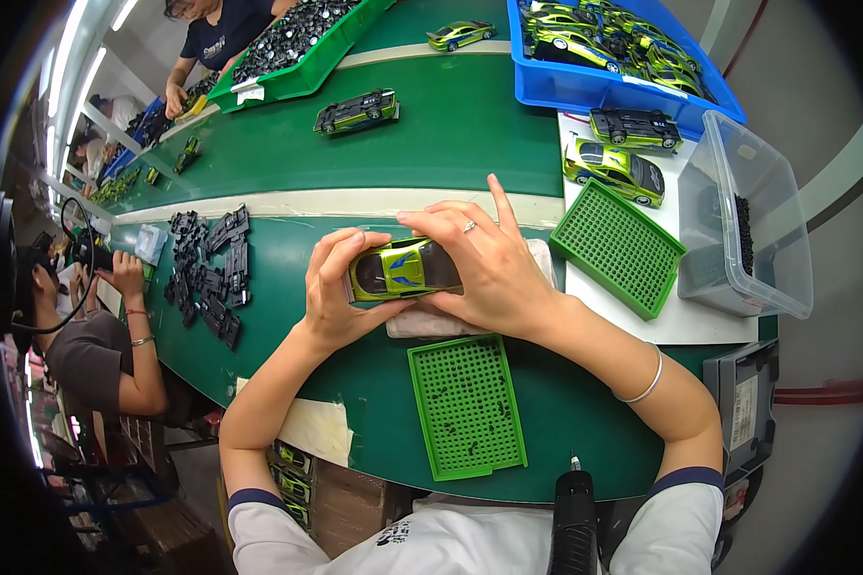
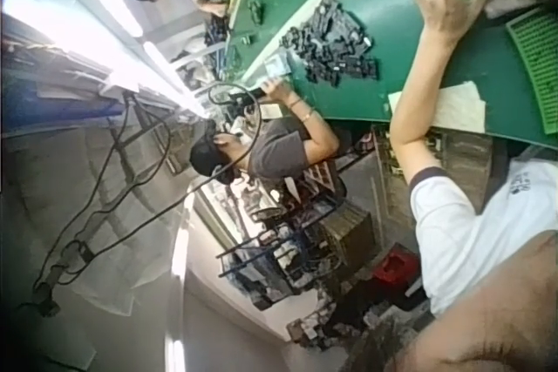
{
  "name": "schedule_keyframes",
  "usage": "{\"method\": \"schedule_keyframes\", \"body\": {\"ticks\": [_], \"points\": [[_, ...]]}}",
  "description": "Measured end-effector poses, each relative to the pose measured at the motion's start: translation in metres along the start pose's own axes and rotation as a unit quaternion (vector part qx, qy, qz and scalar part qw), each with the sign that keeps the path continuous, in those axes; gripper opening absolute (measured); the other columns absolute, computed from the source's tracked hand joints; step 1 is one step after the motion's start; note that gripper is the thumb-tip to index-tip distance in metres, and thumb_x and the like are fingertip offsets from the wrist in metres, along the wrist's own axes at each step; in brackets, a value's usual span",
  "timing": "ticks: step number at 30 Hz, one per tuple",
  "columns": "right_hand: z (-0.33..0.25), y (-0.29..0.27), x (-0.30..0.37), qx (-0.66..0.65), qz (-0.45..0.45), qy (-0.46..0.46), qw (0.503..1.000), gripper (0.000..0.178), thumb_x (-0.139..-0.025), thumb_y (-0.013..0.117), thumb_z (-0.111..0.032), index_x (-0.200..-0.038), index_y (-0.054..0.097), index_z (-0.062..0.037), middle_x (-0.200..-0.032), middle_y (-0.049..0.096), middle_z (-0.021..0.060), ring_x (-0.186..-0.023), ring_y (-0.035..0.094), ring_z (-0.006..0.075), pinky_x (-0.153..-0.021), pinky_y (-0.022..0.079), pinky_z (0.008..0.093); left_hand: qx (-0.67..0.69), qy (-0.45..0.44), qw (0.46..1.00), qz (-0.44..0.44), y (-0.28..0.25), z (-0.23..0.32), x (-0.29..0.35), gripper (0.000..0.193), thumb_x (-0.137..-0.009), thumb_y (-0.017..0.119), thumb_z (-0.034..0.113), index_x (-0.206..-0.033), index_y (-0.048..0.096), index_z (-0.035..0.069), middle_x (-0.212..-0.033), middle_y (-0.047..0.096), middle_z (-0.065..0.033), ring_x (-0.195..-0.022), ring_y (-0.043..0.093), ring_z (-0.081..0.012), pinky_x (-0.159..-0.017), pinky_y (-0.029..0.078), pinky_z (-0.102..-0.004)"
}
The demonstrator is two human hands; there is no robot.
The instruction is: The person assembles toy cars on a manufacturing line by sorting components from bins into a sorting tray, then securing parts of the toy car chassis with screws using an electric screwdriver.
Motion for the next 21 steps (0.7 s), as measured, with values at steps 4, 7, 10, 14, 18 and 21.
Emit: {"method": "schedule_keyframes", "body": {"ticks": [4,7,10,14,18,21], "points": [[0.0001,0.0008,0.0002,-0.007,0.007,-0.006,1.0,0.081,-0.058,0.08,-0.022,-0.127,0.037,-0.0178,-0.109,0.054,0.0035,-0.109,0.05,0.0213,-0.103,0.017,0.0621,-0.015,0.003,1.0,-0.003,-0.001,0.0004,-0.0009,0.087,-0.052,0.085,0.016,-0.123,0.035,0.006,-0.103,0.061,-0.0111,-0.094,0.055,-0.0269,-0.083,0.043,-0.037],[0.0007,0.0011,0.0006,-0.009,0.003,-0.001,1.0,0.081,-0.058,0.08,-0.021,-0.127,0.037,-0.0177,-0.109,0.054,0.0037,-0.109,0.05,0.0216,-0.103,0.017,0.0619,-0.012,-0.005,1.0,-0.013,-0.0011,-0.0009,-0.0012,0.087,-0.052,0.085,0.018,-0.122,0.035,0.006,-0.104,0.06,-0.0108,-0.094,0.055,-0.0266,-0.084,0.041,-0.0376],[-0.0002,0.0007,0.0003,-0.011,-0.001,0.005,1.0,0.081,-0.058,0.079,-0.02,-0.127,0.036,-0.0173,-0.109,0.054,0.0038,-0.109,0.05,0.0219,-0.103,0.017,0.0618,-0.005,-0.017,1.0,-0.025,-0.0022,-0.0025,-0.0008,0.087,-0.052,0.085,0.018,-0.123,0.035,0.006,-0.105,0.06,-0.0109,-0.095,0.056,-0.0268,-0.084,0.041,-0.0379],[-0.0001,0.001,0.0003,-0.009,-0.004,0.006,1.0,0.081,-0.059,0.078,-0.019,-0.127,0.036,-0.017,-0.107,0.054,0.004,-0.108,0.051,0.0223,-0.103,0.017,0.0617,0.008,-0.024,0.999,-0.022,-0.002,-0.0045,-0.0008,0.081,-0.056,0.083,0.022,-0.122,0.038,0.007,-0.107,0.059,-0.0068,-0.098,0.055,-0.0259,-0.086,0.039,-0.0396],[0.0013,0.0012,0.0007,-0.01,-0.017,0.023,1.0,0.081,-0.059,0.077,-0.019,-0.128,0.035,-0.017,-0.104,0.054,0.0039,-0.106,0.051,0.0228,-0.103,0.016,0.0617,0.02,-0.052,0.997,-0.047,-0.0032,-0.0065,-0.0034,0.082,-0.055,0.083,0.021,-0.123,0.04,0.006,-0.106,0.059,-0.0074,-0.097,0.055,-0.0262,-0.088,0.039,-0.0399],[0.0023,0.0016,0.0014,-0.008,-0.026,0.035,0.999,0.081,-0.06,0.077,-0.02,-0.129,0.035,-0.0174,-0.103,0.054,0.0037,-0.106,0.051,0.0231,-0.103,0.016,0.0621,0.043,-0.068,0.995,-0.06,-0.0019,-0.0089,-0.0031,0.085,-0.054,0.083,0.021,-0.125,0.039,0.006,-0.106,0.059,-0.0079,-0.097,0.055,-0.0261,-0.088,0.04,-0.0393]]}}
Point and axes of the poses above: each hand's wrist, its own x-axis away from the middle knuckle, its own y-axis out of the palm, z = x × y, the point moved 3 cm from there along -x, towards the middle knuckle
